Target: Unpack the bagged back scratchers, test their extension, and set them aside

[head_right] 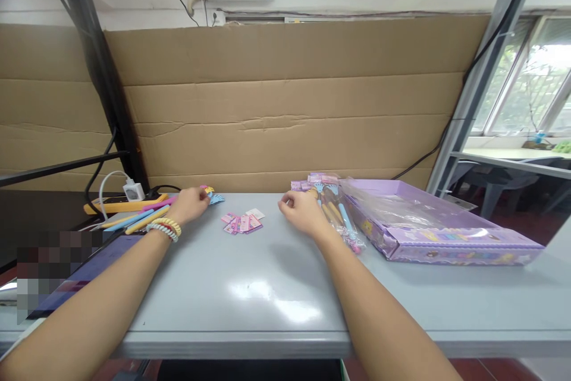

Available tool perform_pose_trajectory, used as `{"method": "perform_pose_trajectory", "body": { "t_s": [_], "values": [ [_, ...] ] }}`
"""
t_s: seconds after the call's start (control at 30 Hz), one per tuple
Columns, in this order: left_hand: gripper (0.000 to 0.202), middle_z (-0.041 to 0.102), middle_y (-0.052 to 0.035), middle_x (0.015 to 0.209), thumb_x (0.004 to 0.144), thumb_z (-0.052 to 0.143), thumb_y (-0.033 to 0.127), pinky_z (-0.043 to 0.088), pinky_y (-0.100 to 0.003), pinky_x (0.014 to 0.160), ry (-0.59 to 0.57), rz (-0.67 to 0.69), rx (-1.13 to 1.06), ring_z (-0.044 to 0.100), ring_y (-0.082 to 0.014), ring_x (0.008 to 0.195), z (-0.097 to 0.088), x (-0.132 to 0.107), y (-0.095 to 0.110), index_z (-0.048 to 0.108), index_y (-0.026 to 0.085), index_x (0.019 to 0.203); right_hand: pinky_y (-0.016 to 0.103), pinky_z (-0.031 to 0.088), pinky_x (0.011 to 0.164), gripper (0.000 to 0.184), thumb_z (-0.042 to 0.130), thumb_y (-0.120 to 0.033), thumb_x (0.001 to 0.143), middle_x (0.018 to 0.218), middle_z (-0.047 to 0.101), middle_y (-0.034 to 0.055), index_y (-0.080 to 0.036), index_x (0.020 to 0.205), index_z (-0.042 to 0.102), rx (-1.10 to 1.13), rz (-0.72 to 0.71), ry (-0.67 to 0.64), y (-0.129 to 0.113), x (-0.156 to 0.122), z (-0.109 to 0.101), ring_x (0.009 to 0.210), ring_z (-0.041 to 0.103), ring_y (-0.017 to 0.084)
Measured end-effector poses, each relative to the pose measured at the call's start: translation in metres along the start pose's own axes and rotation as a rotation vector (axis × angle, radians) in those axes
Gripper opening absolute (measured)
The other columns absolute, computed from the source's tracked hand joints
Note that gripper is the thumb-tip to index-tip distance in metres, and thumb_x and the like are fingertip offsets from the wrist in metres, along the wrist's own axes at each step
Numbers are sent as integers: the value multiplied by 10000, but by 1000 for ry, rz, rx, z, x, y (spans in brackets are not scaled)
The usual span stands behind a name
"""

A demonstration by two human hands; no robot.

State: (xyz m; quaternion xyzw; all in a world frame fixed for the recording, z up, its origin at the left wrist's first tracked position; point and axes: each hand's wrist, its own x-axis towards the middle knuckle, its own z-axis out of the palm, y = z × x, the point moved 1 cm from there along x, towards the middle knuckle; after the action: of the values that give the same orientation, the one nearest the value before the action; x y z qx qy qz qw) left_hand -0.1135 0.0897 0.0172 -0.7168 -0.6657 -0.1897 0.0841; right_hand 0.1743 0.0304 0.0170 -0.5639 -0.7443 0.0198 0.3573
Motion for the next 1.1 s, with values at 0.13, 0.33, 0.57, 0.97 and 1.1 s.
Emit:
{"method": "perform_pose_trajectory", "body": {
  "t_s": [0.13,0.33,0.57,0.97,1.1],
  "values": [
    [249,679,-63,847,766,446,341,421,-264,668,-202,215,-100,611,-201,801,9,-6,17,643,193,798,243,348,580,192,462,-293,740,729,655,34,-200,749,630,-205,209,112,18,4,-6,689,564,166],
    [340,663,-80,973,800,391,429,425,-293,736,-369,256,-125,604,-217,863,11,-19,33,617,197,904,277,378,615,248,470,-292,735,880,659,94,-195,884,643,-411,362,29,26,5,-4,808,592,226],
    [303,656,-67,981,781,420,424,419,-289,734,-406,266,-149,597,-211,876,6,-24,37,592,203,896,360,401,786,304,469,-238,736,1021,606,167,-137,958,651,-567,369,67,19,2,-6,1012,518,301],
    [298,646,-74,982,777,430,422,420,-296,727,-409,273,-144,591,-213,869,7,-24,37,578,196,902,342,466,702,317,494,-195,712,1010,625,163,-144,999,620,-511,547,-131,37,4,-5,935,603,279],
    [289,647,-76,977,774,442,414,419,-301,725,-414,260,-146,592,-215,863,5,-24,38,578,195,904,355,473,692,278,505,-198,714,973,637,158,-147,966,613,-500,555,-129,39,4,-6,917,614,296]
  ]
}}
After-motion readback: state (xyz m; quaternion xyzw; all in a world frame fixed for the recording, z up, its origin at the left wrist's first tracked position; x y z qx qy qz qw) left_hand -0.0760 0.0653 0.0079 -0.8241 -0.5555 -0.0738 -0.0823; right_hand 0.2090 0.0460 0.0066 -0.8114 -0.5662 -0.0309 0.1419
